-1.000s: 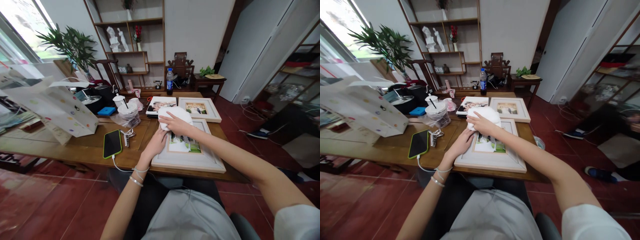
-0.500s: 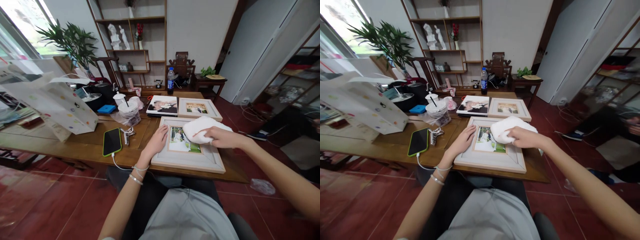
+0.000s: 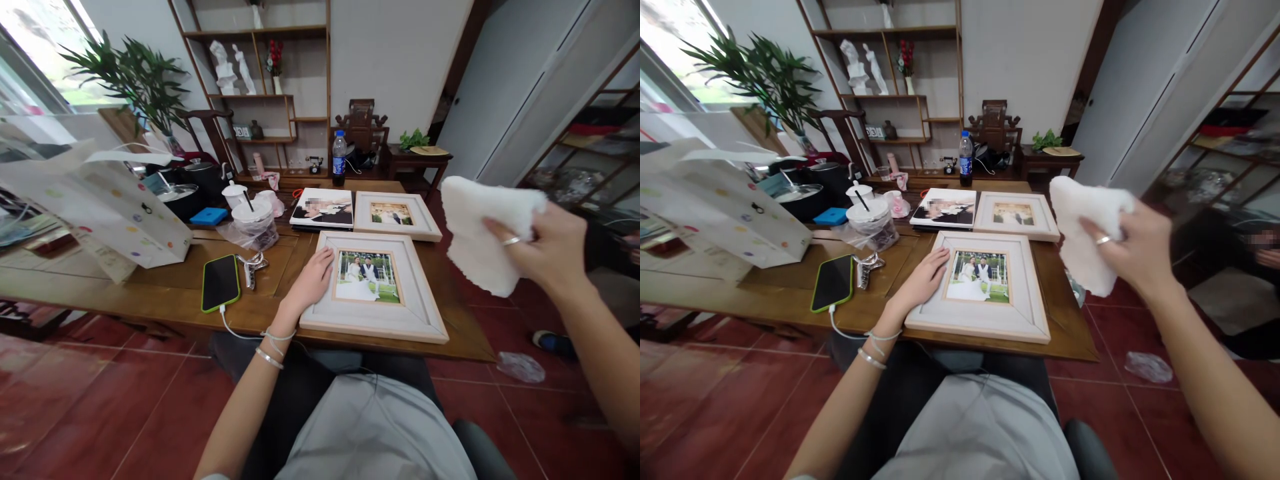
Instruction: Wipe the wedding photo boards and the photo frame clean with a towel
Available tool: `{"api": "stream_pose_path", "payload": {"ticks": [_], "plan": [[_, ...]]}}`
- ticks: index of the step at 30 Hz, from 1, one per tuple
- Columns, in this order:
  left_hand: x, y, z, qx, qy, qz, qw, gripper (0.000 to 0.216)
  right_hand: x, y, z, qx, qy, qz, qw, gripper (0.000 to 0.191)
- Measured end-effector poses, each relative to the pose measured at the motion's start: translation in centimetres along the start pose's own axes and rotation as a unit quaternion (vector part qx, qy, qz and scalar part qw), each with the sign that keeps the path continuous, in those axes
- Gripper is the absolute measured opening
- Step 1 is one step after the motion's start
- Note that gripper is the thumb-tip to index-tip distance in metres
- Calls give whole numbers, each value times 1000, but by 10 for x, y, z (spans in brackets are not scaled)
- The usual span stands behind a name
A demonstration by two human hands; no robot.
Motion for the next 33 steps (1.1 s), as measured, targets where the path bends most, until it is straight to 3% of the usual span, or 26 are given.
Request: {"api": "stream_pose_path", "payload": {"ticks": [2, 4, 6, 9, 14, 21, 25, 28, 33], "plan": [[0, -1, 0, 0, 1, 1, 1000, 39, 19, -31, 10, -121, -82, 47, 988, 25], [-1, 0, 0, -2, 2, 4, 1000, 39, 51, -55, 25, -194, -203, 58, 958, 17], [-2, 1, 1, -3, 2, 6, 1000, 38, 84, -67, 41, -209, -313, 45, 925, 12], [-2, 4, 1, -9, 0, 2, 1000, 39, 116, -68, 52, -164, -388, 23, 906, 39], [-2, 3, -1, -25, 3, -2, 1000, 39, 117, -76, 57, -153, -403, 45, 901, 42], [-2, 3, -3, -25, 5, -6, 1000, 38, 83, -145, 90, -155, -424, 24, 892, 39], [0, 1, -3, -24, 5, -8, 1000, 38, 84, -170, 96, -182, -437, -29, 881, 39], [0, 1, -2, -14, 6, -7, 1000, 38, 96, -164, 86, -182, -433, -32, 882, 43], [-1, 1, -2, -6, 2, 4, 1000, 37, 125, -117, 52, -127, -400, 19, 907, 42]]}}
Point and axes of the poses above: each hand's wrist, its own z-axis away from the middle knuckle, its own x-axis out of the palm, y = z × x, the point moved 6 cm from there along -z, towards the middle knuckle, and after that the axes turned 13 degrees about -y, right-handed, at the moved point
